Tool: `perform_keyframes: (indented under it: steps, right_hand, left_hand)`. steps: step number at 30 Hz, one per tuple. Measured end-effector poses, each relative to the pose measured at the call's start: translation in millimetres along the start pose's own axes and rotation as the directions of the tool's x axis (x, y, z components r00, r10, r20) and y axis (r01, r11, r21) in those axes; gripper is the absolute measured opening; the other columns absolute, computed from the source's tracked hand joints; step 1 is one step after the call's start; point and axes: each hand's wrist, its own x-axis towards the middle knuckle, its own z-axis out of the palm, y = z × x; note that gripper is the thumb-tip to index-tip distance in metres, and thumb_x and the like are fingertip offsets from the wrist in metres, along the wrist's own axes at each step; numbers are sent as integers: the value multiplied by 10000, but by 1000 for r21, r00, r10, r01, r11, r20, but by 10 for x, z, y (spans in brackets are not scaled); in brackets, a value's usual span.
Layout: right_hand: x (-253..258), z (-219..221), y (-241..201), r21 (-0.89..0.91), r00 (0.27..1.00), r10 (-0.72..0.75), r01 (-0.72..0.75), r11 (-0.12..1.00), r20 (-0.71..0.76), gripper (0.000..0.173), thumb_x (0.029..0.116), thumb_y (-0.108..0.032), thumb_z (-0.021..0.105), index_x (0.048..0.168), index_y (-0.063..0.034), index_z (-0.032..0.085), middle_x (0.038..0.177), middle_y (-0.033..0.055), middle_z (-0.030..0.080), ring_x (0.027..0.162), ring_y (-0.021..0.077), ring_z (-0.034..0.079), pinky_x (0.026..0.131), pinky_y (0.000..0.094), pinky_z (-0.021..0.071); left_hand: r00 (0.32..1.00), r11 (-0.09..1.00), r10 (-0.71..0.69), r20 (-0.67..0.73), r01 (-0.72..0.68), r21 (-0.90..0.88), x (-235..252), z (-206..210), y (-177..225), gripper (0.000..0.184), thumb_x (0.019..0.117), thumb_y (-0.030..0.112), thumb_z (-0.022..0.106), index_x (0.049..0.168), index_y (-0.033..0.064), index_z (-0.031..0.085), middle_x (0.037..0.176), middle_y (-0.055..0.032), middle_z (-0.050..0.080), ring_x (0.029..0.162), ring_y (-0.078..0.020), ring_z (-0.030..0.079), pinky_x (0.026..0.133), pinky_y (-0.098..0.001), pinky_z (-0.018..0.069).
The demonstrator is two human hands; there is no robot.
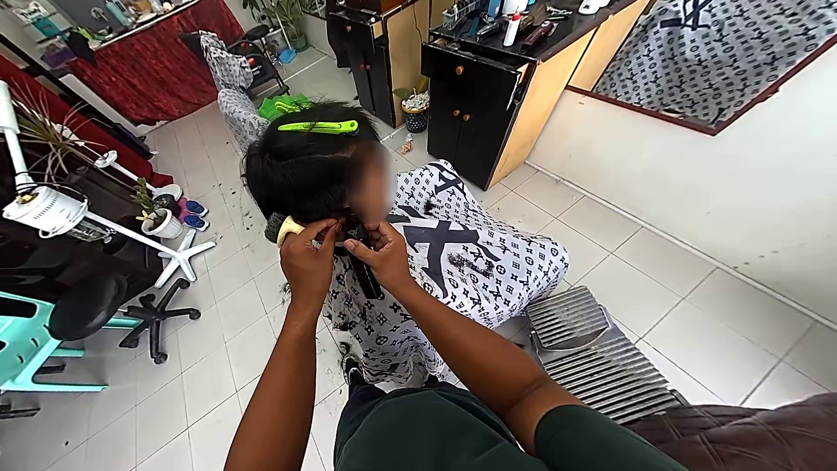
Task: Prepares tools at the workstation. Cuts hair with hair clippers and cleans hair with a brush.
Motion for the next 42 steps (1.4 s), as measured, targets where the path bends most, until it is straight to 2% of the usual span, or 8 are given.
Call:
perform_keyframes:
  steps: [16, 21, 24, 28, 30, 35, 38, 42]
  right_hand:
    - [19, -54, -59, 11, 996, -12, 11, 1000, 85, 300, 841, -59, 798, 1098, -21, 648, 875, 30, 713, 740, 51, 674, 700, 224, 580]
    - [-157, -527, -128, 62, 1000, 0, -2, 998, 30, 263, 848, -133, 777, 1079, -64, 670, 903, 7, 733, 740, 87, 705, 691, 290, 623]
    - [-263, -822, -158, 179, 990, 55, -32, 983, -128, 111, 924, -82, 653, 1033, -60, 645, 896, 58, 753, 665, 119, 708, 619, 279, 614]
    - [-380, -1030, -209, 230, 975, 104, -57, 972, -196, 85, 991, -73, 511, 1007, -26, 580, 856, 88, 741, 668, 144, 719, 617, 275, 616]
    - [-459, -1080, -245, 225, 975, 108, -64, 972, -192, 87, 983, -78, 512, 1006, -24, 576, 851, 90, 743, 687, 148, 729, 631, 274, 620]
    - [-591, -1236, -289, 292, 991, 94, -62, 954, -98, 200, 997, -244, 637, 1093, -92, 548, 823, 46, 716, 646, 169, 713, 648, 350, 642]
    - [-628, -1238, -364, 349, 988, 157, -145, 926, -4, 341, 1095, -409, 421, 1183, -81, 393, 860, 62, 647, 493, 123, 604, 453, 263, 569]
    - [-600, -1308, -445, 326, 955, 272, -295, 898, 117, 551, 1072, -577, 312, 1229, -84, 503, 762, 28, 675, 439, 97, 569, 392, 232, 505]
  left_hand:
    - [1000, 999, -14, 9, 14, -28, -2, -5, 6, 126, 940, 165, 737, 1014, 77, 787, 878, -57, 736, 808, -136, 665, 807, -378, 510]
    - [947, 924, 322, 1, -314, -220, -246, -43, 42, 169, 975, 175, 674, 1022, 14, 691, 958, -94, 708, 770, -82, 639, 635, -221, 520]
    - [829, 849, 233, 509, 82, -521, -109, -100, 370, 217, 961, 181, 686, 1106, 23, 715, 883, 22, 743, 666, 23, 638, 566, -153, 517]
    - [881, 646, 67, 468, 319, -693, 56, 296, 540, 112, 1012, 77, 579, 1084, 39, 656, 847, 1, 716, 613, -19, 620, 521, -169, 505]
    - [768, 589, -34, 639, 532, -609, 87, 419, 608, 148, 1041, 88, 547, 1162, 44, 620, 883, -34, 719, 637, -47, 641, 510, -181, 487]
    - [900, 536, -2, 435, 368, -760, 31, 528, 565, 126, 1003, 58, 585, 1106, 45, 657, 812, -1, 711, 556, -10, 590, 477, -148, 468]
    - [724, 519, 46, 689, 572, -635, 88, 256, 585, 185, 1050, 117, 502, 1192, 52, 600, 881, -24, 721, 607, -16, 618, 492, -148, 455]
    - [893, 672, 160, 421, 213, -709, 136, -326, 402, 121, 1000, 149, 579, 1005, 88, 684, 775, 46, 707, 538, 37, 555, 468, -120, 442]
